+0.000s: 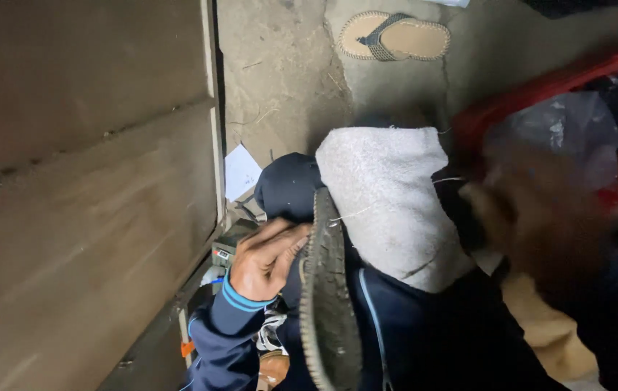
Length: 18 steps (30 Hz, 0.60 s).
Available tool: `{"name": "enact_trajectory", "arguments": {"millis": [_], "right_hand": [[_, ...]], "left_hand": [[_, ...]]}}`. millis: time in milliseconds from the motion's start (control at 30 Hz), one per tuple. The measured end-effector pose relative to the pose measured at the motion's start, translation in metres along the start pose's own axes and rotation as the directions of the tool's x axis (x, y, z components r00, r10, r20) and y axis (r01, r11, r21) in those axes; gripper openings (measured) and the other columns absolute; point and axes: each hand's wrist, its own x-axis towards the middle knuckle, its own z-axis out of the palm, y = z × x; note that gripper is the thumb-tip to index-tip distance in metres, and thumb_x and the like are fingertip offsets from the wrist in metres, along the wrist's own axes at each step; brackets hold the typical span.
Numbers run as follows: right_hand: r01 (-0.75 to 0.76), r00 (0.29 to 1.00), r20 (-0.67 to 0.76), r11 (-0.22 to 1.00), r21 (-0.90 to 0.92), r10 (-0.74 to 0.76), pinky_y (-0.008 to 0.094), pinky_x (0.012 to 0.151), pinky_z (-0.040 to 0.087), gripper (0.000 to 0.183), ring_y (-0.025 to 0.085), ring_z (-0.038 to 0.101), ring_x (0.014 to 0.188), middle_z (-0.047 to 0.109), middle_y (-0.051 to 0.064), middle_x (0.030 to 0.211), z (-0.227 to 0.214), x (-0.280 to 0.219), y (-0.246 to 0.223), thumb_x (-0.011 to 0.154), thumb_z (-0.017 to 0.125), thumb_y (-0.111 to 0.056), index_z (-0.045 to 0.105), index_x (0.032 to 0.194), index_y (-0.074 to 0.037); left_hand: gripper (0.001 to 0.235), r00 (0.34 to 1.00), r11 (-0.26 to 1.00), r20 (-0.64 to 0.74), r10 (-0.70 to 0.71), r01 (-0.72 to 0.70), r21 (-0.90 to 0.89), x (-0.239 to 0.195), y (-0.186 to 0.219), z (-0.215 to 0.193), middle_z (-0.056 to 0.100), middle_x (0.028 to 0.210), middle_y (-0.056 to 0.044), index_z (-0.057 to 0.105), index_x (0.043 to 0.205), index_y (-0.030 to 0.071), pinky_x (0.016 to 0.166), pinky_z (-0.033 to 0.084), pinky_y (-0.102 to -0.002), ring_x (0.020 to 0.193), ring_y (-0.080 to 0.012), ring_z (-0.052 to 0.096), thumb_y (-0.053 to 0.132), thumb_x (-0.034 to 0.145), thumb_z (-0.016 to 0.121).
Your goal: The person sits on the floor and sews a beige flip-flop sandal using a needle and white thread. They repeatedly push the needle through the sole and pull the thread to stitch the sandal while holding it against a white towel on their lap.
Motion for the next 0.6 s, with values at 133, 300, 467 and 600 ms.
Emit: {"name": "enact_trajectory", "arguments": {"millis": [133, 300, 467, 600], "right_hand": [[0.353, 0.184, -0.565, 0.590, -0.726, -0.805, 0.054, 0.105, 0.053, 0.028, 0.045, 0.066, 0.127, 0.065, 0.026, 0.145, 0.030, -0.002, 0.027, 0.103, 0.079, -0.017, 0.072, 0.126, -0.003], [0.717, 0.078, -0.435, 0.353, -0.601, -0.897, 0.052, 0.117, 0.042, 0.034, 0.046, 0.051, 0.137, 0.062, 0.023, 0.138, 0.067, -0.008, -0.032, 0.094, 0.078, -0.020, 0.073, 0.123, -0.003], [0.869, 0.087, -0.464, 0.295, -0.398, -0.882, 0.062, 0.111, 0.042, 0.009, 0.045, 0.053, 0.133, 0.065, 0.018, 0.133, 0.077, -0.023, -0.041, 0.096, 0.068, -0.007, 0.072, 0.090, -0.002], [0.859, 0.510, -0.261, 0.465, 0.215, -0.820, 0.030, 0.105, 0.045, 0.009, 0.020, 0.068, 0.122, 0.073, 0.014, 0.125, 0.079, -0.040, -0.027, 0.091, 0.064, -0.010, 0.072, 0.088, -0.007]], "left_hand": [[0.027, 1.000, 0.998, 0.008, -0.029, 0.029, -0.059, -0.005, -0.001, 0.013, 0.072, 0.101, -0.011, 0.071, 0.121, 0.003, 0.071, 0.058, -0.037, 0.080, -0.0268, 0.070, 0.015, 0.107, 0.053], [0.028, 0.999, 1.000, -0.040, -0.022, 0.022, 0.004, -0.010, 0.009, 0.018, 0.073, 0.106, -0.010, 0.072, 0.121, 0.005, 0.082, 0.059, -0.037, 0.089, -0.0275, 0.072, 0.017, 0.108, 0.050], [0.038, 0.993, 0.981, -0.109, 0.037, -0.015, 0.194, -0.014, 0.019, 0.022, 0.067, 0.099, -0.006, 0.068, 0.120, 0.009, 0.071, 0.051, -0.040, 0.079, -0.0299, 0.061, 0.025, 0.112, 0.035], [0.028, 0.988, 0.959, -0.140, 0.062, -0.020, 0.282, -0.013, 0.016, 0.032, 0.062, 0.090, -0.008, 0.068, 0.119, 0.007, 0.068, 0.049, -0.042, 0.076, -0.0301, 0.057, 0.019, 0.108, 0.045]]}}
